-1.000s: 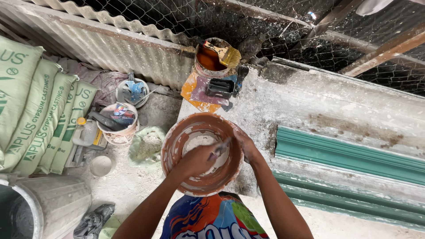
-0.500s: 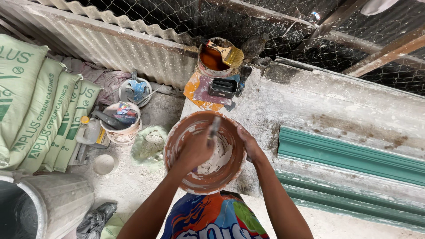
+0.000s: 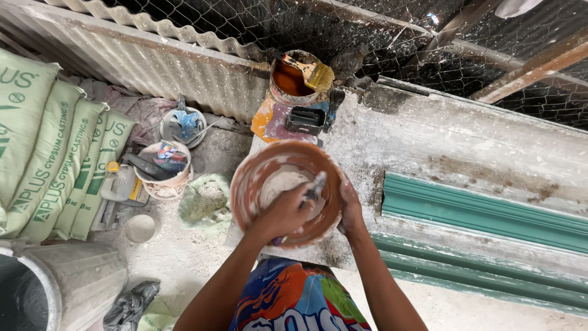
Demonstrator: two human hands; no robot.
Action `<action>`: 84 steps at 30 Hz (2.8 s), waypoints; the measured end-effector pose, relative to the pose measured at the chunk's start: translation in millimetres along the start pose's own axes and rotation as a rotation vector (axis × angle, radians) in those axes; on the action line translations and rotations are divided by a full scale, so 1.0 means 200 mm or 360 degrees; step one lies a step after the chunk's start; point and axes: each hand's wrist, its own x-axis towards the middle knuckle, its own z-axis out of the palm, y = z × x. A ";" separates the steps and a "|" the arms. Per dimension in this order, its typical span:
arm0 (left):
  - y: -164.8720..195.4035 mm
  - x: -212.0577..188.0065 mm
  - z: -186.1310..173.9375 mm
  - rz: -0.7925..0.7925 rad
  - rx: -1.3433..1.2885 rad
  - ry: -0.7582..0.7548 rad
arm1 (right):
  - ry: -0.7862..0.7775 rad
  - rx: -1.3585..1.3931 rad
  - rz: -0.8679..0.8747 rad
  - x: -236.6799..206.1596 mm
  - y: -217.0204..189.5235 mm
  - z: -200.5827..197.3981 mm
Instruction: The person scrapes a white powdery substance from a flat surface using a yellow plastic scraper. They then move green metal profiles aside, pick up a bucket containing white powder, and mix the contents with a trowel.
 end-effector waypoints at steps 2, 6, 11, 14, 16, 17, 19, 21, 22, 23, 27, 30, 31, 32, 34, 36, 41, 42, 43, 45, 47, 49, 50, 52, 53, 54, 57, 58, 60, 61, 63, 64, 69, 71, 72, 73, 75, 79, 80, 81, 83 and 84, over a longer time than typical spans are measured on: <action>-0.11 0.04 -0.02 -0.0298 0.0148 0.0146 | 0.0145 -0.0014 -0.0042 -0.08 -0.03 0.02; -0.34 0.11 -0.02 0.0128 0.0527 0.0427 | 0.0458 -0.0280 0.0397 -0.18 -0.11 -0.04; -0.45 0.30 0.04 -0.0081 0.0625 -0.0150 | 0.0200 -0.0413 0.0469 -0.08 -0.12 -0.14; -0.41 0.46 0.01 0.0089 0.0794 0.0002 | 0.0162 -0.0389 0.0473 -0.01 -0.06 -0.14; -0.34 0.54 0.00 0.0072 0.0862 -0.0088 | 0.0076 -0.0333 0.0384 0.02 -0.03 -0.14; -0.30 0.56 0.01 0.0060 0.0896 -0.0141 | 0.0044 -0.0283 0.0351 0.04 -0.02 -0.13; -0.22 0.57 0.05 0.0088 0.1059 -0.0661 | 0.0027 -0.0319 0.0309 0.06 -0.02 -0.14; -0.17 0.55 0.05 -0.0005 0.1059 -0.0915 | 0.0031 -0.0491 0.0281 0.08 -0.02 -0.14; -0.15 0.54 0.03 -0.0109 0.0973 -0.0924 | 0.0068 -0.0529 0.0402 0.08 -0.03 -0.14; -0.15 0.52 0.01 -0.0214 0.0893 -0.0928 | 0.0102 -0.0564 0.0518 0.08 -0.03 -0.14; -0.14 0.49 -0.13 -0.0353 0.0723 -0.0504 | -0.0061 -0.0567 0.0219 0.09 -0.02 -0.12; -0.13 0.45 -0.16 -0.0088 0.0626 -0.0638 | -0.0056 -0.0480 0.0442 0.12 -0.02 -0.10; -0.11 0.43 -0.15 0.0231 0.0718 -0.0663 | -0.0043 -0.0560 0.0446 0.12 -0.02 -0.09; -0.10 0.40 -0.16 0.0553 0.0807 -0.0683 | -0.0029 -0.0640 0.0448 0.13 -0.03 -0.08; -0.08 0.36 -0.19 -0.0005 0.0728 -0.0484 | -0.0016 -0.0775 0.0447 0.13 -0.04 -0.06; -0.06 0.32 -0.19 -0.0297 0.0653 -0.0380 | -0.0016 -0.0886 0.0456 0.13 -0.06 -0.04; -0.06 0.29 -0.19 0.0346 0.0864 -0.0573 | -0.0161 -0.0702 0.0294 0.10 -0.11 0.03; -0.06 0.29 -0.19 0.0067 0.0712 -0.0535 | -0.0202 -0.0695 0.0216 0.10 -0.12 0.03; -0.06 0.28 -0.19 -0.0207 0.0561 -0.0492 | -0.0196 -0.0696 0.0249 0.10 -0.12 0.04; -0.06 0.27 -0.18 -0.0441 0.0493 -0.0418 | -0.0167 -0.0691 0.0333 0.09 -0.12 0.04; -0.04 0.26 -0.17 -0.0377 0.0667 -0.0338 | -0.0184 -0.0647 0.0292 0.09 -0.11 0.04; -0.01 0.25 -0.13 -0.0108 0.0922 -0.0604 | -0.0166 -0.0611 0.0265 0.10 -0.11 0.05; -0.01 0.25 -0.13 0.0033 0.1047 -0.0734 | -0.0133 -0.0599 0.0262 0.10 -0.11 0.05; -0.02 0.24 -0.14 -0.0158 0.0614 -0.0625 | -0.0059 -0.0701 0.0318 0.10 -0.12 0.05; -0.05 0.24 -0.16 -0.0250 0.0397 -0.0571 | -0.0016 -0.0808 0.0382 0.08 -0.13 0.04; -0.09 0.25 -0.19 -0.0382 0.0384 -0.0404 | 0.0030 -0.0913 0.0447 0.07 -0.14 0.04; -0.27 0.25 -0.26 -0.0152 0.0799 0.0049 | -0.0135 -0.0593 0.0422 0.00 -0.17 0.01; -0.32 0.25 -0.26 0.0039 0.1014 0.0207 | -0.0103 -0.0676 0.0443 -0.01 -0.18 0.00; -0.43 0.23 -0.19 -0.0019 0.0722 0.0152 | -0.0040 -0.0840 0.0502 -0.02 -0.18 -0.04; -0.46 0.23 -0.15 -0.0043 0.0575 0.0119 | -0.0070 -0.0943 0.0463 -0.01 -0.18 -0.07; -0.49 0.21 -0.08 -0.0023 0.0709 0.0183 | -0.0118 -0.1154 0.0379 0.03 -0.18 -0.14; -0.48 0.21 -0.05 -0.0014 0.0774 0.0210 | -0.0066 -0.1012 0.0474 0.04 -0.16 -0.17; -0.30 0.19 0.04 0.0043 0.0700 0.0292 | -0.0124 -0.0636 0.0536 0.15 -0.02 -0.22; -0.23 0.17 0.06 0.0011 0.0590 -0.0015 | -0.0130 -0.0817 0.0557 0.18 0.01 -0.21; -0.20 0.17 0.06 -0.0087 0.0457 -0.0236 | -0.0127 -0.0908 0.0557 0.19 0.01 -0.20; -0.19 0.18 0.05 -0.0177 0.0324 -0.0457 | -0.0125 -0.0845 0.0565 0.20 0.01 -0.19; -0.20 0.19 -0.01 -0.0215 0.0174 -0.0319 | -0.0120 -0.0715 0.0589 0.20 -0.01 -0.16; -0.34 0.20 -0.21 -0.0308 0.0594 0.0076 | -0.0070 -0.0422 0.0448 0.13 -0.08 -0.11; -0.38 0.19 -0.23 -0.0265 0.0645 0.0128 | -0.0021 -0.0396 0.0438 0.11 -0.10 -0.10; -0.40 0.19 -0.24 -0.0225 0.0693 0.0185 | 0.0020 -0.0370 0.0430 0.09 -0.11 -0.09; -0.43 0.19 -0.21 -0.0181 0.0676 0.0390 | 0.0159 -0.0258 0.0426 0.05 -0.12 -0.06; -0.42 0.20 -0.18 -0.0158 0.0666 0.0493 | 0.0228 -0.0203 0.0424 0.04 -0.12 -0.05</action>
